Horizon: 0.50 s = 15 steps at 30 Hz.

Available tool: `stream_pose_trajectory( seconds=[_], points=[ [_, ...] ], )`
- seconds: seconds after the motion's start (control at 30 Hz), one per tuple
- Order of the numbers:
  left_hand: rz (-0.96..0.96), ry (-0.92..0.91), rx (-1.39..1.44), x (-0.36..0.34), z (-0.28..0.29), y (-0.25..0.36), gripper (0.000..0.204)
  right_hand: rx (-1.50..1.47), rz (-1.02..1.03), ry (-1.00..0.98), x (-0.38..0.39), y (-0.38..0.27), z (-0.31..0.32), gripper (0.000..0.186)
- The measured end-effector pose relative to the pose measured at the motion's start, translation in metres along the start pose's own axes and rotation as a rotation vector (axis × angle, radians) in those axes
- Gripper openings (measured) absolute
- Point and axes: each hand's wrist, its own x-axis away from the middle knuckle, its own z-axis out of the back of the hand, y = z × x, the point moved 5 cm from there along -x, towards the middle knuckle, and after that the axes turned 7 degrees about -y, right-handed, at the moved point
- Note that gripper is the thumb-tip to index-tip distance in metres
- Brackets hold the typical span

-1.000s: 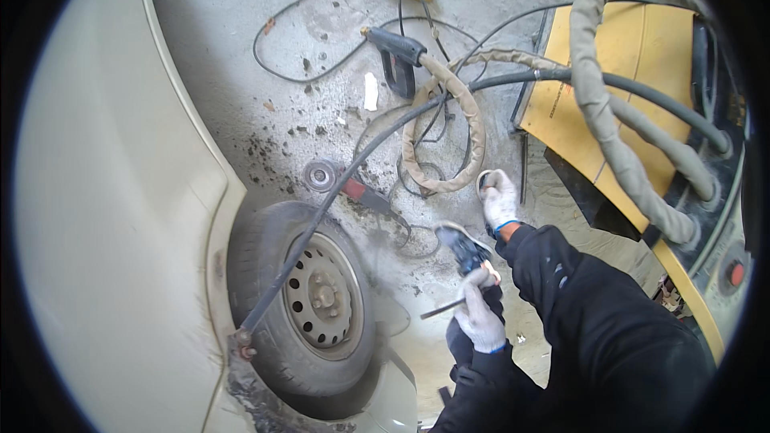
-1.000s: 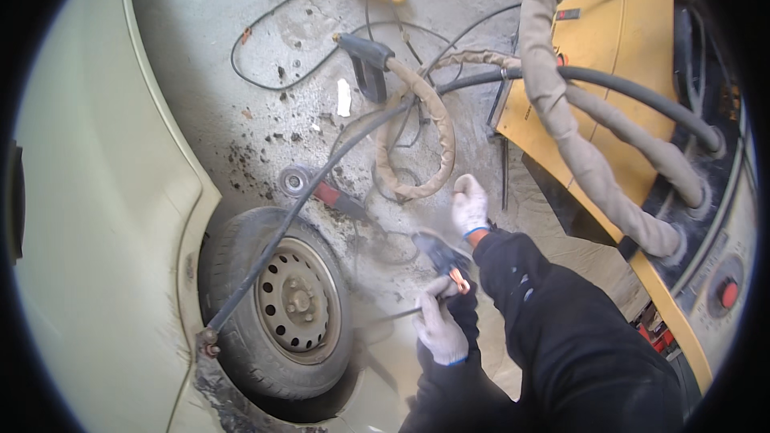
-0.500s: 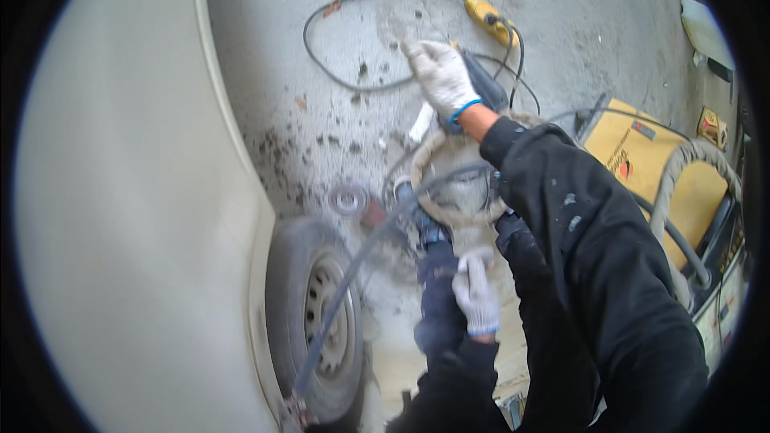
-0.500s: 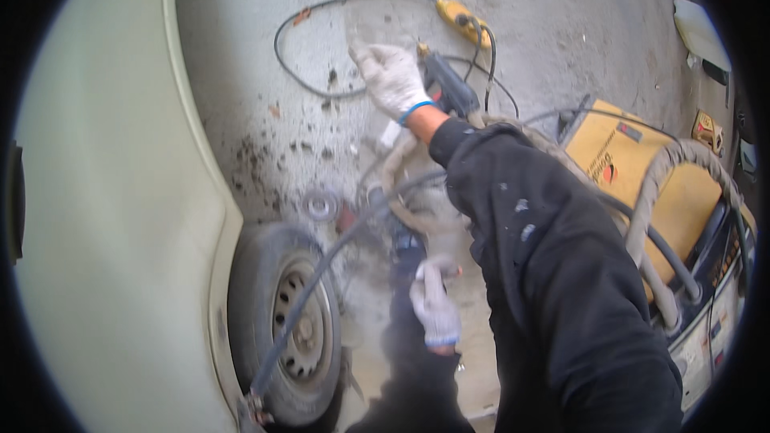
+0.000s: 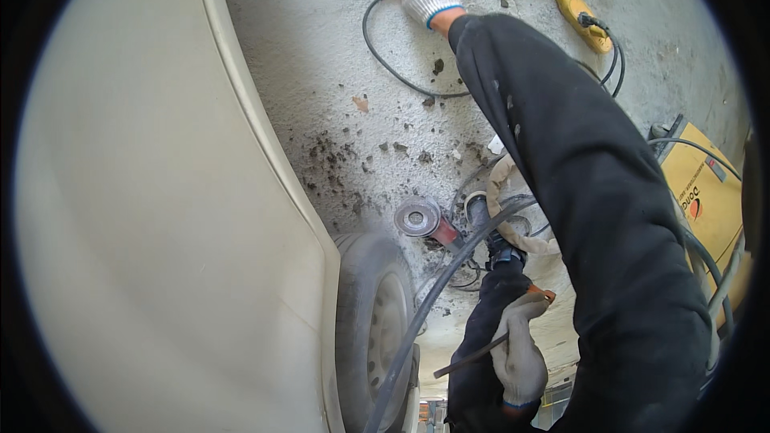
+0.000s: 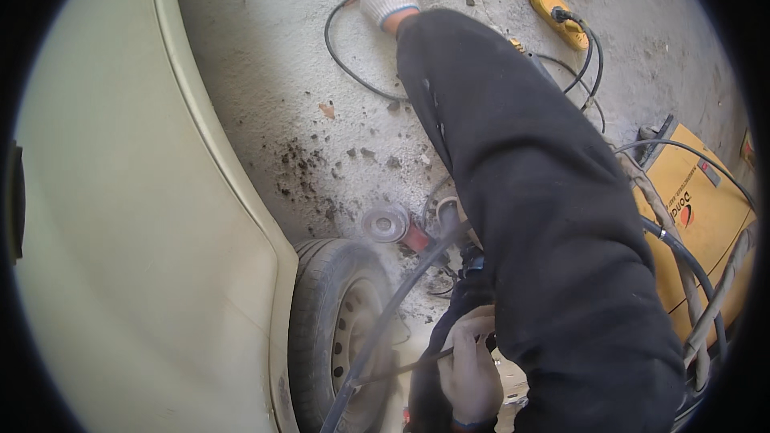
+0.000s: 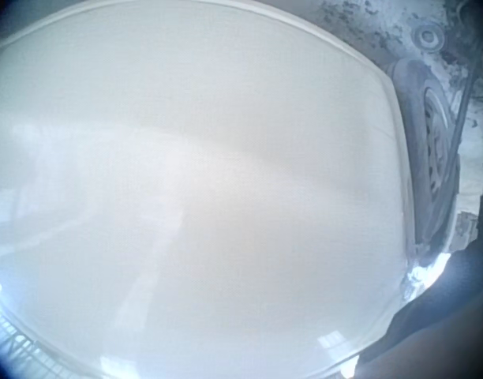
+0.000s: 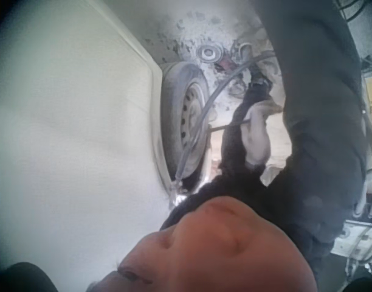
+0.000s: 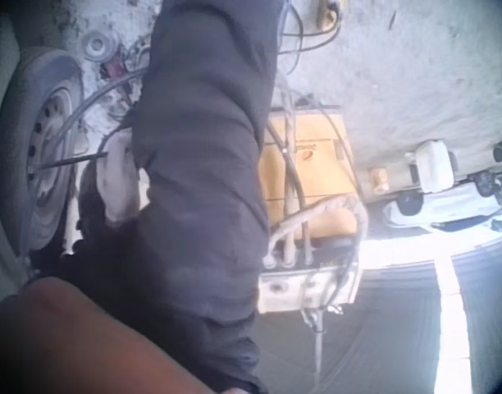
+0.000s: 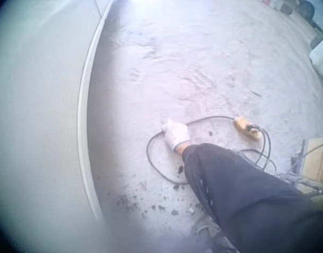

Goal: The person uses a pneumatic hammer to chip away rust and paint from the rear wheel arch of a white car. They then use a crowbar to pry and flatten the damaged metal panel. Finally, they use a pneumatic rivet gun to secure the area.

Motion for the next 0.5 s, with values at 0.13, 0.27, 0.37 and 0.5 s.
stream_pose_trajectory(
  seconds=[0.13,0.27,0.37,0.5],
  points=[
    [-0.026,0.105,0.163,-0.003,-0.008,-0.009,0.035,-0.411,-0.109,0.055,0.051,0.01,0.006,0.026],
    [-0.099,0.038,-0.003,-0.006,-0.025,-0.033,0.026,-0.737,-0.182,-0.041,0.204,0.044,-0.011,0.027],
    [-0.217,0.145,-0.012,0.002,-0.032,-0.06,0.022,-1.329,-0.7,-0.273,0.346,0.076,-0.011,0.025],
    [0.04,-0.056,0.639,0.055,-0.045,-0.099,0.025,-1.736,-0.767,-0.472,0.466,0.046,0.09,0.028]
  ],
)
